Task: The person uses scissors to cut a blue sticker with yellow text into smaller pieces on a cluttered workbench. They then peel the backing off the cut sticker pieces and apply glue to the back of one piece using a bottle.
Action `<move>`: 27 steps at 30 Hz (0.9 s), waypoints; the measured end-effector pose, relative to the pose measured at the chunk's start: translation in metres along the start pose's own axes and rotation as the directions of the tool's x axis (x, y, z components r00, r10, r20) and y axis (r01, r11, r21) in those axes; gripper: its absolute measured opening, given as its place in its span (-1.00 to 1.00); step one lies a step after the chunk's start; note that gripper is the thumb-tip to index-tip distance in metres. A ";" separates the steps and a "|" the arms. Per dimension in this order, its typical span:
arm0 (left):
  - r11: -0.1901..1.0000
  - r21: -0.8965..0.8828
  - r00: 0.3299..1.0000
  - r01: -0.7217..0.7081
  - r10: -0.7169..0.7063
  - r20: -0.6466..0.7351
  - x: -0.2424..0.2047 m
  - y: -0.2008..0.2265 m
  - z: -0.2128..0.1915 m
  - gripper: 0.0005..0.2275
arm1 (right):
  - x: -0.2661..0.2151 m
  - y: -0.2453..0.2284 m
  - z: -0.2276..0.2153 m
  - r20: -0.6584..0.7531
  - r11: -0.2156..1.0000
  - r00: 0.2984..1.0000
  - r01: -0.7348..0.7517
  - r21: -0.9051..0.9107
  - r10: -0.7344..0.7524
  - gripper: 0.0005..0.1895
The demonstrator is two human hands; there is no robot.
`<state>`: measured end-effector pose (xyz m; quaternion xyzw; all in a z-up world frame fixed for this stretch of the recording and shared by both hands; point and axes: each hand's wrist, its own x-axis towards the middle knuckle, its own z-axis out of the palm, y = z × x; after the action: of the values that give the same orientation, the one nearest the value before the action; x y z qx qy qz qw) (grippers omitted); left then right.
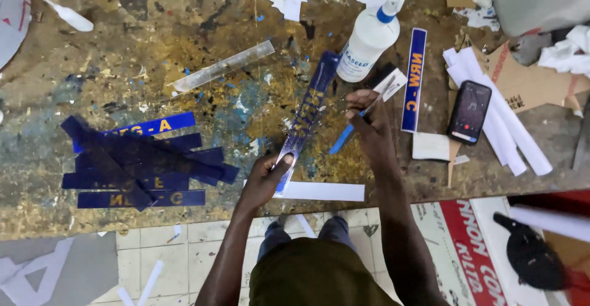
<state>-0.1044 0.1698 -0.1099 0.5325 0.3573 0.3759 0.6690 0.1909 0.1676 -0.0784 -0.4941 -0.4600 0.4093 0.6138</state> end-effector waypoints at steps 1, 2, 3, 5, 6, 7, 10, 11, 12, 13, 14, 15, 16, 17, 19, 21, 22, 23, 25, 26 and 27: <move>0.999 -0.005 0.999 0.038 -0.038 0.029 -0.010 -0.009 -0.005 -0.68 | -0.014 0.000 0.015 -0.037 1.000 0.999 -0.030 -0.005 0.030 -0.53; 0.998 -0.029 0.997 0.059 -0.060 -0.044 -0.020 -0.018 -0.008 -0.65 | -0.028 0.001 0.029 0.002 1.000 1.000 0.003 -0.016 -0.003 -0.58; 0.996 -0.055 0.991 0.072 -0.078 -0.108 -0.026 -0.029 -0.007 -0.62 | -0.039 0.000 0.038 0.039 0.998 0.998 0.044 -0.033 -0.042 -0.63; 0.990 -0.105 0.992 0.089 -0.097 -0.078 -0.031 -0.043 -0.007 -0.59 | -0.062 0.011 0.047 -0.020 0.987 0.996 0.080 -0.142 -0.083 -0.57; 0.986 -0.149 0.993 0.073 -0.087 -0.085 -0.031 -0.048 -0.005 -0.56 | -0.069 0.014 0.049 -0.030 0.962 0.989 0.135 -0.236 -0.146 -0.51; 0.985 -0.151 0.993 0.084 -0.094 -0.065 -0.033 -0.029 0.002 -0.56 | -0.075 0.030 0.048 -0.050 0.961 0.988 0.127 -0.246 -0.144 -0.51; 0.986 -0.123 0.987 0.111 -0.124 -0.102 -0.038 0.002 0.017 -0.58 | -0.087 0.040 0.047 0.003 0.980 0.995 0.102 -0.172 -0.103 -0.24; 0.991 -0.118 0.994 0.058 -0.069 -0.090 -0.038 -0.008 0.016 -0.55 | -0.090 0.021 0.049 0.008 0.984 0.995 0.101 -0.149 -0.101 -0.43; 0.994 -0.114 0.997 0.004 -0.013 -0.078 -0.038 -0.018 0.017 -0.52 | -0.094 0.002 0.051 0.014 0.987 0.995 0.101 -0.126 -0.100 -0.62; 0.994 -0.111 0.998 0.003 -0.010 -0.068 -0.038 -0.001 0.022 -0.52 | -0.098 0.002 0.054 0.005 0.986 0.994 0.105 -0.128 -0.105 -0.62; 1.000 -0.030 0.996 -0.008 0.005 -0.087 -0.039 0.016 0.027 -0.55 | -0.102 0.002 0.056 -0.034 0.971 0.990 0.127 -0.200 -0.136 -0.58; 0.998 0.051 0.993 -0.023 0.028 -0.112 -0.040 0.033 0.034 -0.57 | -0.103 0.002 0.058 -0.062 0.951 0.983 0.149 -0.272 -0.172 -0.53; 0.998 0.051 0.993 -0.031 0.036 -0.110 -0.040 0.036 0.038 -0.57 | -0.100 0.008 0.053 -0.061 0.949 0.982 0.157 -0.273 -0.180 -0.53; 0.995 0.076 0.988 -0.066 0.075 -0.134 -0.039 0.039 0.042 -0.58 | -0.094 0.015 0.047 -0.060 0.944 0.975 0.190 -0.271 -0.214 -0.50; 0.989 0.104 0.979 -0.110 0.126 -0.163 -0.039 0.053 0.053 -0.58 | -0.085 0.023 0.044 -0.052 0.935 0.965 0.234 -0.266 -0.256 -0.45; 0.969 0.172 0.961 -0.177 0.209 -0.184 -0.041 0.074 0.066 -0.59 | -0.079 0.027 0.050 -0.005 0.906 0.991 0.121 -0.406 -0.134 -0.47; 0.967 0.175 0.956 -0.188 0.221 -0.193 -0.045 0.091 0.074 -0.59 | -0.079 0.042 0.042 0.007 0.905 0.990 0.134 -0.404 -0.144 -0.47; 0.960 0.197 0.952 -0.197 0.235 -0.195 -0.047 0.109 0.082 -0.59 | -0.075 0.057 0.035 0.034 0.909 0.991 0.131 -0.395 -0.128 -0.52; 0.951 0.222 0.940 -0.216 0.265 -0.217 -0.048 0.126 0.091 -0.59 | -0.065 0.066 0.028 0.085 0.913 0.989 0.146 -0.381 -0.123 -0.57; 0.952 0.213 0.935 -0.219 0.267 -0.233 -0.046 0.126 0.093 -0.60 | -0.059 0.060 0.027 0.056 0.921 0.994 0.104 -0.375 -0.089 -0.49; 0.956 0.205 0.936 -0.208 0.256 -0.244 -0.048 0.124 0.095 -0.61 | -0.062 0.055 0.028 0.018 0.930 0.999 0.047 -0.365 -0.043 -0.41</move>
<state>-0.0588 0.1039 0.0327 0.5723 0.4105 0.4878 0.5158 0.1462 0.1246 -0.1398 -0.5869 -0.5424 0.3048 0.5182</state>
